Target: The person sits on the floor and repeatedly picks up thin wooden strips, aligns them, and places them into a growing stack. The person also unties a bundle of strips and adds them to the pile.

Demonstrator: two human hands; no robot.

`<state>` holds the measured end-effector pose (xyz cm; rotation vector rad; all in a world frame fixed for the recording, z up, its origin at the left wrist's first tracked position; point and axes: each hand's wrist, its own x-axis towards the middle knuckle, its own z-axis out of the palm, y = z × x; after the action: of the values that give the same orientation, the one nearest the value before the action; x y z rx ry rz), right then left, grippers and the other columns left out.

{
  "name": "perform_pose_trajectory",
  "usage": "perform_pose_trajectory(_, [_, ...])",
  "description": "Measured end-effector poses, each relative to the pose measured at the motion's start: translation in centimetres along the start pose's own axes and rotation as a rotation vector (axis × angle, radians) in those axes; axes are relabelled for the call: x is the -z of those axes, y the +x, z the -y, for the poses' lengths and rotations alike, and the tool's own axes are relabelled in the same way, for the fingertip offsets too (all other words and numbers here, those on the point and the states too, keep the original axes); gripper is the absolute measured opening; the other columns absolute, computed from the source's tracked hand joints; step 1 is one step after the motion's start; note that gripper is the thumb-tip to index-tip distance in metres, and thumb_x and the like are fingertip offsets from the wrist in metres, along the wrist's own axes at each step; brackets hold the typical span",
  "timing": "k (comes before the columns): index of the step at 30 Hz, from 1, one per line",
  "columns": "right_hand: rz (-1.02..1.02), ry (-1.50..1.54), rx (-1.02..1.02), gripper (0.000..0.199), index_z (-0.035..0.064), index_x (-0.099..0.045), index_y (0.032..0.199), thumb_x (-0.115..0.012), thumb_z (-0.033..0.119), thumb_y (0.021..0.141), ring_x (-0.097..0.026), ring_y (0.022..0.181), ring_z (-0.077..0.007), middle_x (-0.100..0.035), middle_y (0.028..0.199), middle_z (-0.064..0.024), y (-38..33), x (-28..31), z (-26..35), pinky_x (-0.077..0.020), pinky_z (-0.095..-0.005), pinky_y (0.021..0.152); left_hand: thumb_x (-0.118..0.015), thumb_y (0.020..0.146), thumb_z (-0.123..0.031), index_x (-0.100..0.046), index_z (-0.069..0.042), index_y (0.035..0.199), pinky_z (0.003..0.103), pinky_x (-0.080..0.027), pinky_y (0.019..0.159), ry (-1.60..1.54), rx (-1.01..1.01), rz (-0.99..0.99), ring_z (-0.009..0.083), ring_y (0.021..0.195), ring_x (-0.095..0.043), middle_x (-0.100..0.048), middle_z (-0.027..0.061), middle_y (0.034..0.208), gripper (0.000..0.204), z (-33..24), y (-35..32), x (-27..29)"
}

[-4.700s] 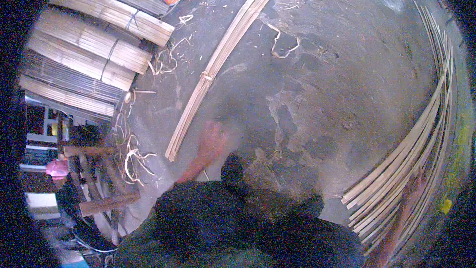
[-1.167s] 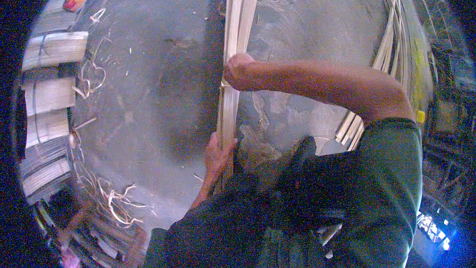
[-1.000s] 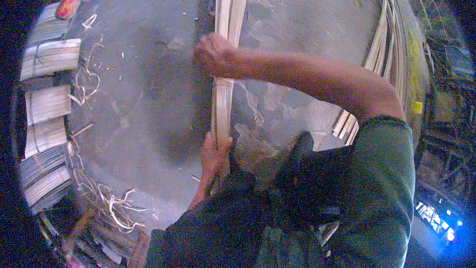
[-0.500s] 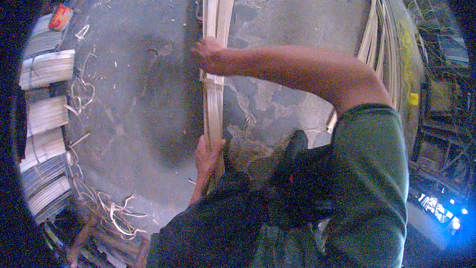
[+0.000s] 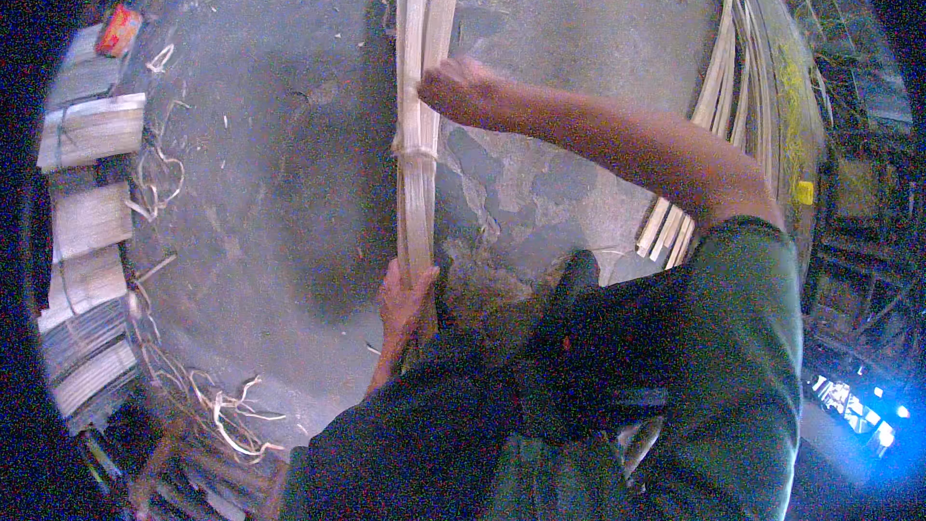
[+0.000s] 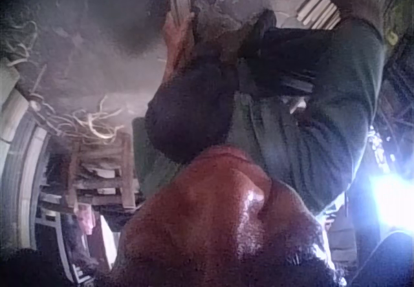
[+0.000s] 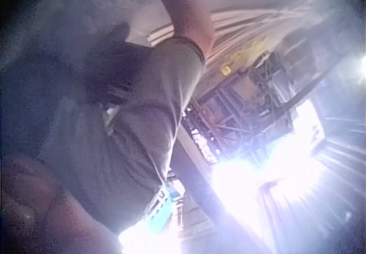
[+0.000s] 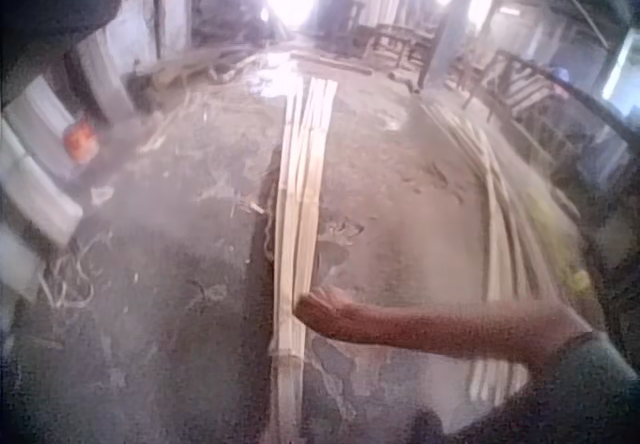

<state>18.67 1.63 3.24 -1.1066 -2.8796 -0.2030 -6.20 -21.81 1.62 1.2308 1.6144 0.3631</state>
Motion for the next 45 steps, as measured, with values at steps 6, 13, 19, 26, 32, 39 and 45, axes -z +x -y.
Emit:
perform_pose_trajectory(6, [0.13, 0.537, 0.243, 0.022, 0.0049, -0.065, 0.075, -0.058, 0.024, 0.084, -0.058, 0.054, -0.0308, -0.061, 0.067, -0.0126, 9.2, -2.4, 7.4, -0.0498, -0.0423, 0.053, -0.072, 0.08, -0.045, -0.054, -0.001, 0.104, 0.045, -0.05, 0.076, -0.079, -0.015, 0.039, 0.0406, 0.088, -0.065, -0.067, 0.0232, 0.093, 0.053, 0.4, 0.2, -0.5])
perform_pose_trajectory(13, [0.386, 1.54, -0.545, 0.064, 0.0095, -0.061, 0.122, -0.027, 0.058, 0.097, -0.062, 0.086, -0.0181, -0.066, 0.097, -0.0087, 6.1, 8.8, 4.3, -0.0529, -0.0348, 0.067, -0.073, 0.079, -0.044, -0.056, -0.002, 0.104, 0.043, -0.05, 0.078, -0.124, 0.008, -0.009, 0.0366, 0.089, -0.066, -0.068, 0.02, 0.095, 0.052, 2.2, 0.1, -0.3])
perform_pose_trajectory(19, [0.34, 0.867, -0.506, 0.034, 0.0067, -0.062, 0.109, -0.058, 0.036, 0.093, -0.062, 0.07, -0.0307, -0.064, 0.077, -0.0149, -2.8, 1.5, 6.1, -0.05, -0.0431, 0.067, -0.074, 0.078, -0.043, -0.058, -0.002, 0.105, 0.04, -0.05, 0.079, -0.184, 0.047, 0.073, 0.0313, 0.09, -0.066, -0.068, 0.0176, 0.096, 0.051, 0.8, 0.2, 0.5])
perform_pose_trajectory(26, [0.242, 0.869, -0.352, 0.031, 0.0015, -0.056, 0.096, -0.058, 0.032, 0.092, -0.06, 0.069, -0.0363, -0.059, 0.076, -0.0219, -1.9, 1.0, 6.7, -0.0451, -0.0462, 0.062, -0.075, 0.078, -0.041, -0.059, -0.004, 0.11, 0.038, -0.05, 0.08, -0.116, 0.031, 0.067, 0.0285, 0.09, -0.066, -0.068, 0.0157, 0.1, 0.052, 2.7, 1.0, -0.1])
perform_pose_trajectory(32, [-0.552, 1.0, 0.114, 0.024, 0.005, -0.06, 0.11, -0.055, 0.018, 0.09, -0.065, 0.079, -0.0241, -0.066, 0.089, -0.0126, 11.0, 13.1, 5.1, -0.0526, -0.0364, 0.068, -0.075, 0.081, -0.024, -0.057, -0.001, 0.116, 0.032, -0.05, 0.075, -0.452, 0.129, 0.153, 0.0178, 0.083, -0.062, -0.065, 0.0073, 0.097, 0.045, 1.3, 0.5, 0.5])
perform_pose_trajectory(39, [-0.364, 0.781, 0.304, 0.04, 0.0009, -0.054, 0.113, -0.06, 0.031, 0.088, -0.062, 0.097, -0.0374, -0.064, 0.103, -0.0211, 10.4, 17.2, 6.4, -0.049, -0.0471, 0.084, -0.073, 0.082, -0.019, -0.051, -0.001, 0.111, 0.034, -0.054, 0.062, -0.527, 0.229, 0.389, 0.0205, 0.073, -0.064, -0.063, 0.011, 0.084, 0.04, 2.3, 1.8, 1.9])
perform_pose_trajectory(45, [0.33, 0.658, -0.427, 0.029, 0.004, -0.062, 0.092, -0.053, 0.032, 0.09, -0.06, 0.082, -0.0411, -0.06, 0.081, -0.0216, -13.4, 12.7, 0.7, -0.0481, -0.0523, 0.068, -0.07, 0.084, -0.033, -0.042, -0.003, 0.126, 0.037, -0.054, 0.068, -0.772, 0.221, 0.718, 0.0227, 0.078, -0.061, -0.061, 0.0114, 0.087, 0.058, 1.2, 1.9, 4.6])
